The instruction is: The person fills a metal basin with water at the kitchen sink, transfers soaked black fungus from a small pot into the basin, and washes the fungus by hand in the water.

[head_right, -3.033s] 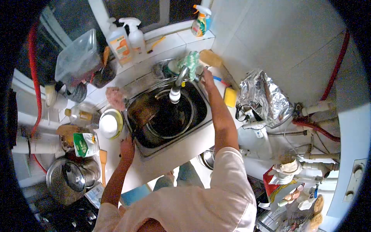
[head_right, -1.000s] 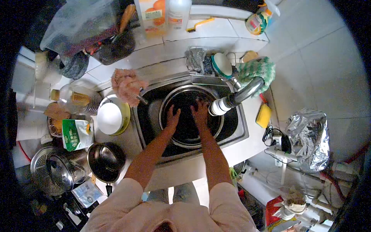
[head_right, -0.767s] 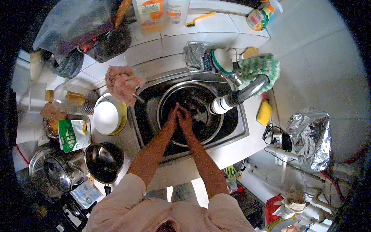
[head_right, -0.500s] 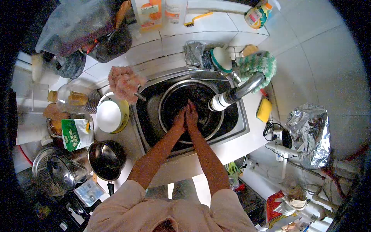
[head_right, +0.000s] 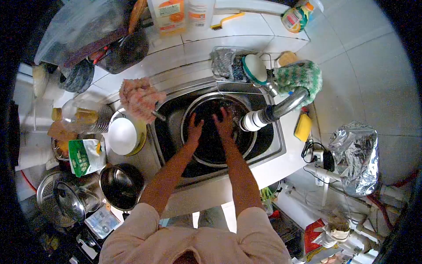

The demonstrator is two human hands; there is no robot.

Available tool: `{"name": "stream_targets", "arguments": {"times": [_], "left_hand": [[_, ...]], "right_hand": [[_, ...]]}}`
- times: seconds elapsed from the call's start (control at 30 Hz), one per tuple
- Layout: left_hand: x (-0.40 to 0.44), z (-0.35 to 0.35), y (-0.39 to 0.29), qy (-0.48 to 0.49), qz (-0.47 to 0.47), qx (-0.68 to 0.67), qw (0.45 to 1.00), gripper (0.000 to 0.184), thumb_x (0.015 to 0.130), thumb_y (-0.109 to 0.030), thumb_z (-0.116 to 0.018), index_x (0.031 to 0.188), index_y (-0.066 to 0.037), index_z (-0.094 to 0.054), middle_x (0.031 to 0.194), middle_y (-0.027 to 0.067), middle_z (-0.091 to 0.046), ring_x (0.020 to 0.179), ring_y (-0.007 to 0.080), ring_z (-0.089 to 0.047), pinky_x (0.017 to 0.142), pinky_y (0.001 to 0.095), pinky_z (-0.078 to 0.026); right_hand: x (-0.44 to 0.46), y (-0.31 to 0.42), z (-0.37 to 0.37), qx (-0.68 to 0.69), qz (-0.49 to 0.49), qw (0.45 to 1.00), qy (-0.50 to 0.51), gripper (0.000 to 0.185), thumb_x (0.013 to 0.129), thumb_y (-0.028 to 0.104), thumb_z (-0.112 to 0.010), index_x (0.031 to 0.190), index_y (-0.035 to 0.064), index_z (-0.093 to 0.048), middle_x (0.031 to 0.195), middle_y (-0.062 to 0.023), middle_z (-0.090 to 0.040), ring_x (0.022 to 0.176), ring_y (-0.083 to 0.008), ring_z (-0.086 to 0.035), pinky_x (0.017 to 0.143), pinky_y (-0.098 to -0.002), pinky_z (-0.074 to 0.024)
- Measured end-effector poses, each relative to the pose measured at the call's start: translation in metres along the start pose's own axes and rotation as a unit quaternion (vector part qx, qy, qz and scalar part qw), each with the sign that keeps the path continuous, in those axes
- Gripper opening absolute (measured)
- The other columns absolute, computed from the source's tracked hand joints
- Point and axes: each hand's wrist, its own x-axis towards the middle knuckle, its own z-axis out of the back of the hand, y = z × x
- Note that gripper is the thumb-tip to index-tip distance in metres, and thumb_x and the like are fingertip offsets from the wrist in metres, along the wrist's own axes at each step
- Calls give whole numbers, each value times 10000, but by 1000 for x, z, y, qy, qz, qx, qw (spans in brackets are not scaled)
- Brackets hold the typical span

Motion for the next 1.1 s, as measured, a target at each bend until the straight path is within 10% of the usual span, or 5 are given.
{"name": "stream_targets", "arguments": {"times": [0.17,0.47,0.67,0.83,1.1], "left_hand": [[32,-24,44,48,152,-140,977,650,819,-392,-575,1342,-124,-298,1365,153,-284,1241,315,-304,958,442,-336],[-20,1,-43,119,82,336,931,514,797,-398,-597,1117,-8,-495,1171,199,-467,1082,321,-461,854,406,-426],[-39,45,-31,-83,-300,385,869,500,748,-293,-657,1124,-11,-486,1212,191,-424,1110,326,-426,855,420,-421],[16,91,17,-42,-119,325,937,409,739,-205,-653,1074,-8,-523,1110,182,-519,989,327,-515,780,410,-448],[3,94,-20,5,-28,295,955,288,746,-196,-642,946,-1,-571,877,167,-611,782,287,-597,673,376,-455]], "right_hand": [[-20,-17,-43,74,-42,994,75,422,818,303,-583,1130,24,-526,1146,-179,-511,1043,-317,-503,839,-403,-414],[-21,17,58,-87,40,978,183,408,827,411,-528,1017,58,-604,1050,-169,-534,928,-313,-545,787,-396,-435],[-34,23,104,-72,133,986,76,393,725,214,-662,1085,92,-564,1114,-143,-515,1034,-325,-499,860,-398,-423],[-11,-12,151,-138,105,967,-185,358,674,151,-667,994,56,-538,783,-162,-607,732,-357,-583,634,-427,-470],[-4,-47,151,-136,-6,989,-57,288,730,254,-639,909,38,-575,740,-190,-593,704,-367,-578,620,-447,-461]]}}
